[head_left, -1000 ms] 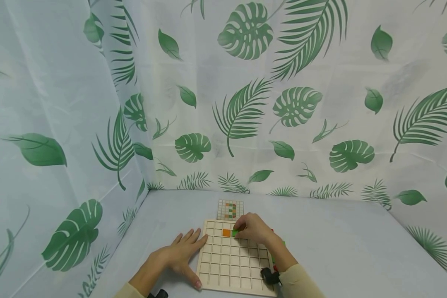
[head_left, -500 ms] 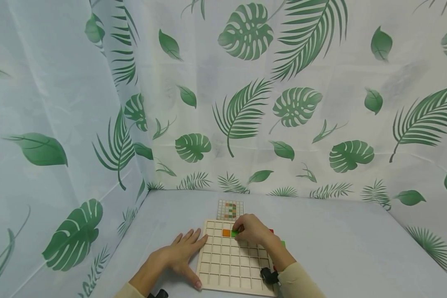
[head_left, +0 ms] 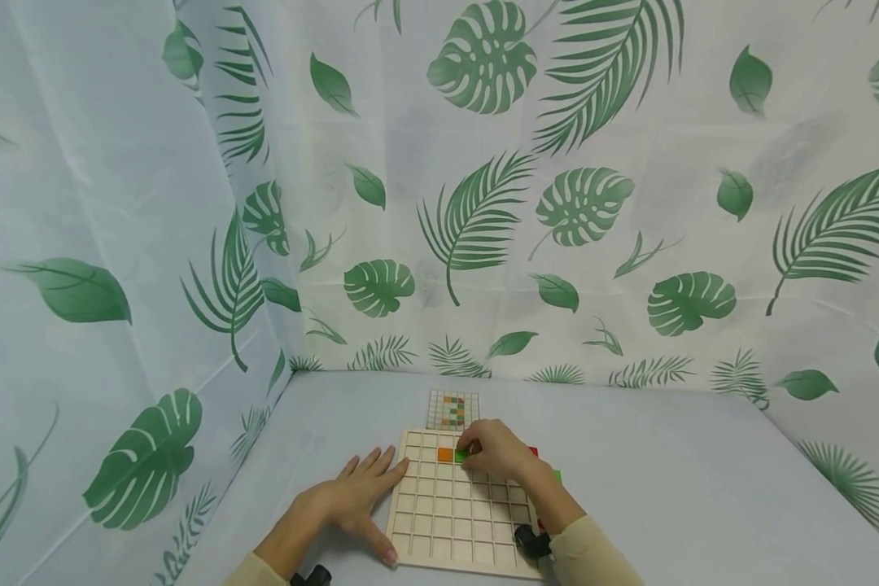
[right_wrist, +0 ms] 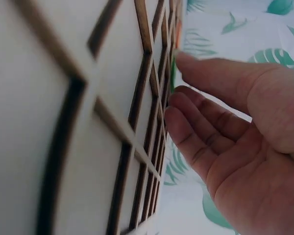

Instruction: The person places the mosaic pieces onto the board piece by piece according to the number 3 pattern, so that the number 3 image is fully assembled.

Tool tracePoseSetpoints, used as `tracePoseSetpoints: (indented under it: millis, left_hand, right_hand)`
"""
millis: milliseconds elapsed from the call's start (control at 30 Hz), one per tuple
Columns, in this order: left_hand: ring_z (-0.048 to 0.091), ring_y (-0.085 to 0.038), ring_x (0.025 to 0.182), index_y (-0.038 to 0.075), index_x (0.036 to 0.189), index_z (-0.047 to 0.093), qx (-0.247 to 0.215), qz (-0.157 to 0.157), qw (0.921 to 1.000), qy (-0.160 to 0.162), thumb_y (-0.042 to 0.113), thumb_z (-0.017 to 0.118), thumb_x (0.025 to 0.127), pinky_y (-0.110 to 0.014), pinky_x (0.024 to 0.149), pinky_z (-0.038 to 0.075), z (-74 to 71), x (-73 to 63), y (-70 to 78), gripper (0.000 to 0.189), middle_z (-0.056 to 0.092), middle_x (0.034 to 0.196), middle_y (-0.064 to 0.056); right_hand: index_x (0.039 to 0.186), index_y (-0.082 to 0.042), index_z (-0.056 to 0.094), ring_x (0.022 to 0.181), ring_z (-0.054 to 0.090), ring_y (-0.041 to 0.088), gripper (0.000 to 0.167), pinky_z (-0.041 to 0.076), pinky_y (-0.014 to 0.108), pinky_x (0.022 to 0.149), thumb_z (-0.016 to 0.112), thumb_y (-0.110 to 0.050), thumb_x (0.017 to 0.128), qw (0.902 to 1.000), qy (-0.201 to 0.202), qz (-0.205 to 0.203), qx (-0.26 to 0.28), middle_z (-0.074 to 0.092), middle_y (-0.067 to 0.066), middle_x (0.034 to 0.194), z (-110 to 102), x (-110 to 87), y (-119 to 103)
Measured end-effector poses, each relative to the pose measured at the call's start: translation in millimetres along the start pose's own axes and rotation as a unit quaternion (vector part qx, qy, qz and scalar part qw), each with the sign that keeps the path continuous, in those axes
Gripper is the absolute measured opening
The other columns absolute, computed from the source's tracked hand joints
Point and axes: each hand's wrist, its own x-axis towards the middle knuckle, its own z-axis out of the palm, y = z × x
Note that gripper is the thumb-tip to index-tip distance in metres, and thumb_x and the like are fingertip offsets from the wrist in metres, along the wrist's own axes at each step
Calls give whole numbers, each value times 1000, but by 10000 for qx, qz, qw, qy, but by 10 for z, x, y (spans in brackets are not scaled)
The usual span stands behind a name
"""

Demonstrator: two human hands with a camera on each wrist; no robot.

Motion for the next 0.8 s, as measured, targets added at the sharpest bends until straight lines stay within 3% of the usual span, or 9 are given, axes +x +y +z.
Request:
tracePoseSetpoints:
  millis: [200, 400, 600, 800]
  left_hand:
    - [6, -42, 162, 17, 168, 20, -21, -12, 10000, 18, 73, 88, 62, -66, 129, 9, -4, -37, -2, 138, 9, 175, -19]
    - [6, -41, 162, 17, 168, 20, -67, -40, 10000, 13, 74, 88, 62, -65, 129, 8, -2, -25, 16, 138, 9, 175, -18]
    - [6, -39, 163, 19, 168, 19, 6, -62, 10000, 33, 76, 87, 62, -64, 130, 8, 32, 6, 5, 138, 8, 176, -16]
    - [7, -41, 162, 19, 168, 20, -9, -40, 10000, 45, 73, 89, 61, -65, 130, 8, 24, -8, 8, 138, 9, 175, -17]
  right_hand:
    - [117, -4, 75, 90, 61, 15, 26, 54, 27, 69, 77, -16, 95, 9993, 137, 203, 271, 73, 6, 112, -108, -140, 74]
    - [121, -7, 75, 93, 61, 16, 30, 54, 27, 71, 73, -26, 99, 9980, 433, 332, 328, 74, 8, 117, -336, -336, 204]
    - [117, -9, 77, 92, 61, 16, 26, 53, 30, 71, 77, -24, 96, 9937, 593, 930, 215, 74, 4, 111, -548, -546, 351]
    - [115, -8, 77, 90, 60, 17, 24, 53, 28, 70, 79, -19, 93, 9929, 526, 1057, 169, 74, 3, 107, -653, -632, 495]
